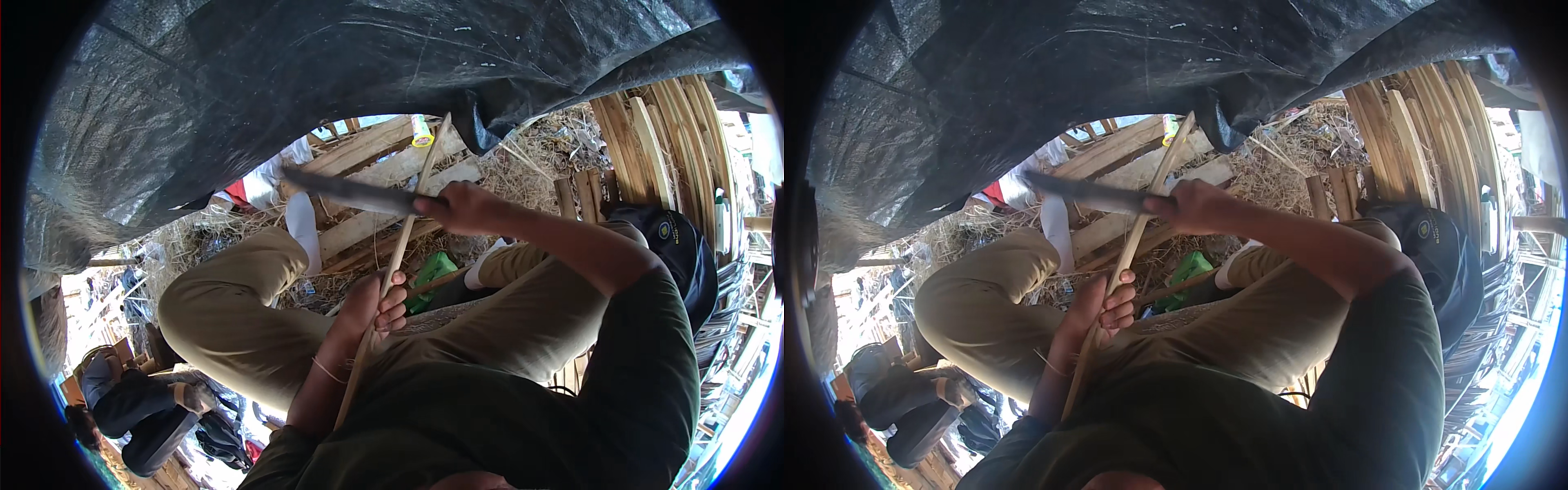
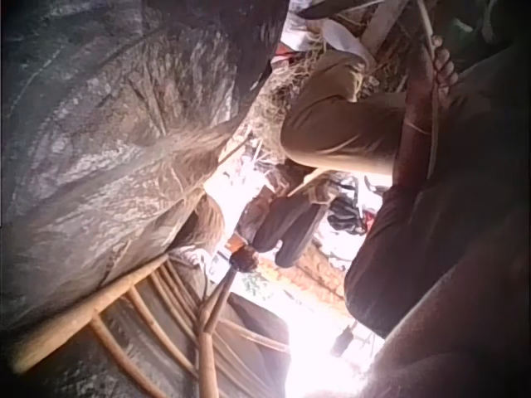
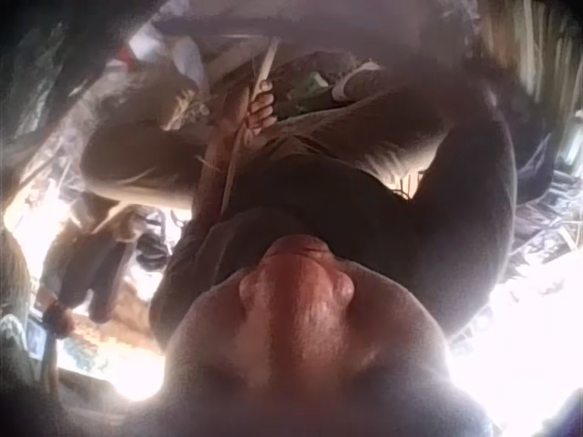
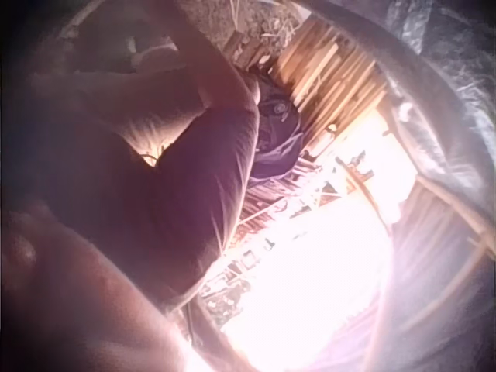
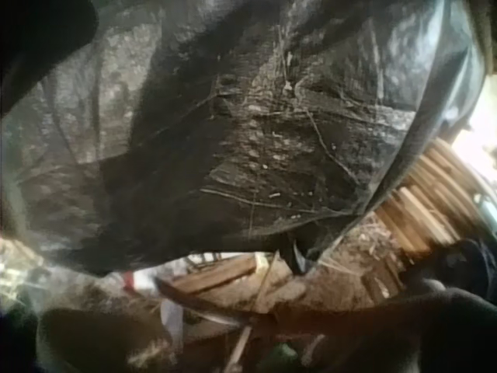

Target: The person scrapes and shaves bamboo sticks using a knife, stripping away layers from both a short piece and a long thin strip.

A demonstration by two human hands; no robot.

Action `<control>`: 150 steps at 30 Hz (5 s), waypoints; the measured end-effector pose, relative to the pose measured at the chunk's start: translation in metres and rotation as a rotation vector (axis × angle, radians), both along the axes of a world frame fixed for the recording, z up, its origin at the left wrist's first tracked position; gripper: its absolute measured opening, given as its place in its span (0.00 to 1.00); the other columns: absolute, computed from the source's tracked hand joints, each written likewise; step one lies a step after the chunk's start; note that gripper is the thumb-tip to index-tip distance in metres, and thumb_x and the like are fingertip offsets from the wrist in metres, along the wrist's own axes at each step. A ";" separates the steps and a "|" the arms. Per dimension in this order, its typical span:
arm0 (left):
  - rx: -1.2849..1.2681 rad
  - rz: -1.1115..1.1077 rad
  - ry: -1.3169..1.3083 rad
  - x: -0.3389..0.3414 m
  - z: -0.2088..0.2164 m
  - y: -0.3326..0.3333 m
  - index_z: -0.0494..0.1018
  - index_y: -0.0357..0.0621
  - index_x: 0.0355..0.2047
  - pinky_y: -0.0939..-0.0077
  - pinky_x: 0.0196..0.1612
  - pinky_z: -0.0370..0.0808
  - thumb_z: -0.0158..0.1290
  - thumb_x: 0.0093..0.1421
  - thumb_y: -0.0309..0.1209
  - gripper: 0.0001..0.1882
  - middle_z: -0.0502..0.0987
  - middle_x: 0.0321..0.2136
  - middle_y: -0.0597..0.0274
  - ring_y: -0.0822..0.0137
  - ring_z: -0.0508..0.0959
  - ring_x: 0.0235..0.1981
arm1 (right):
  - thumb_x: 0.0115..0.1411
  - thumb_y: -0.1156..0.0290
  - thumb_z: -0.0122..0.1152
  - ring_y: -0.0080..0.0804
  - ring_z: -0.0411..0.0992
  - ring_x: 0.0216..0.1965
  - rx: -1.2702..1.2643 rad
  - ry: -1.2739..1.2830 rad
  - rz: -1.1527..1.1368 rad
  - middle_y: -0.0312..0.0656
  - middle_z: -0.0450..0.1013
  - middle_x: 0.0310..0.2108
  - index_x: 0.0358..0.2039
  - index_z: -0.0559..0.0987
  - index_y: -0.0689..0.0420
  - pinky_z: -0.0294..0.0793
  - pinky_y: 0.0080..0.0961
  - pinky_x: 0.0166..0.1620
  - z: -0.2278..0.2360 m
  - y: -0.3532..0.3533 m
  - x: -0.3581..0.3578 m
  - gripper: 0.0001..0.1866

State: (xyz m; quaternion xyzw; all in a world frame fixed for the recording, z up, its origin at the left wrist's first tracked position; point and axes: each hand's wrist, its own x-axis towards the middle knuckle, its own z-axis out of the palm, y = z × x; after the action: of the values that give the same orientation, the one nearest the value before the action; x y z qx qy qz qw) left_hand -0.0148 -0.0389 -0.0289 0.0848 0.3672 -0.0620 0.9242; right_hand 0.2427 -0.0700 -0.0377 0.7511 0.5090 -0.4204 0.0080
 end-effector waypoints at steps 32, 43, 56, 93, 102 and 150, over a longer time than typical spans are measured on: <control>0.034 -0.038 0.065 0.006 0.012 0.002 0.64 0.53 0.31 0.83 0.11 0.55 0.35 0.70 0.38 0.11 0.56 0.10 0.76 0.79 0.55 0.06 | 0.67 0.40 0.38 0.39 0.79 0.27 -0.024 -0.097 0.021 0.49 0.76 0.27 0.47 0.75 0.66 0.78 0.30 0.24 -0.010 0.007 0.033 0.37; 0.109 -0.053 0.040 0.004 0.010 0.003 0.63 0.52 0.32 0.83 0.11 0.55 0.35 0.69 0.38 0.11 0.55 0.10 0.75 0.79 0.54 0.06 | 0.66 0.46 0.48 0.36 0.76 0.21 0.181 -0.173 -0.290 0.49 0.74 0.17 0.26 0.81 0.65 0.74 0.35 0.21 -0.028 0.011 0.069 0.31; 0.027 -0.014 -0.017 0.003 0.010 0.008 0.63 0.53 0.30 0.81 0.11 0.54 0.35 0.69 0.37 0.10 0.56 0.10 0.75 0.78 0.54 0.06 | 0.65 0.40 0.44 0.32 0.77 0.22 0.224 -0.249 0.031 0.47 0.75 0.20 0.35 0.81 0.62 0.74 0.31 0.19 -0.029 0.009 0.048 0.34; 0.700 -0.099 0.172 0.002 0.007 0.002 0.65 0.44 0.34 0.80 0.11 0.57 0.40 0.66 0.37 0.11 0.60 0.11 0.68 0.75 0.59 0.07 | 0.62 0.43 0.54 0.45 0.74 0.15 0.431 -0.254 -0.058 0.50 0.72 0.14 0.23 0.75 0.67 0.72 0.41 0.17 -0.024 -0.006 0.040 0.33; 0.596 -0.071 0.206 0.002 0.017 0.000 0.65 0.42 0.33 0.77 0.13 0.59 0.40 0.66 0.37 0.12 0.61 0.11 0.67 0.74 0.59 0.07 | 0.61 0.35 0.49 0.44 0.77 0.22 0.149 -0.048 -0.288 0.51 0.75 0.19 0.26 0.77 0.70 0.76 0.38 0.29 -0.013 0.014 0.058 0.40; 0.373 -0.011 0.175 0.014 0.012 0.000 0.65 0.46 0.36 0.81 0.13 0.54 0.39 0.66 0.35 0.08 0.58 0.11 0.71 0.77 0.55 0.07 | 0.64 0.40 0.47 0.36 0.74 0.18 0.093 0.231 -0.114 0.46 0.71 0.14 0.23 0.78 0.65 0.75 0.36 0.26 0.030 -0.018 -0.033 0.36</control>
State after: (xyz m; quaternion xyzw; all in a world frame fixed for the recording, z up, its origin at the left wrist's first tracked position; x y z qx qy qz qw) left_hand -0.0013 -0.0388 -0.0167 0.2510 0.4508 -0.0049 0.8566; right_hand 0.2095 -0.0882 -0.0079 0.7248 0.4820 -0.4800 -0.1095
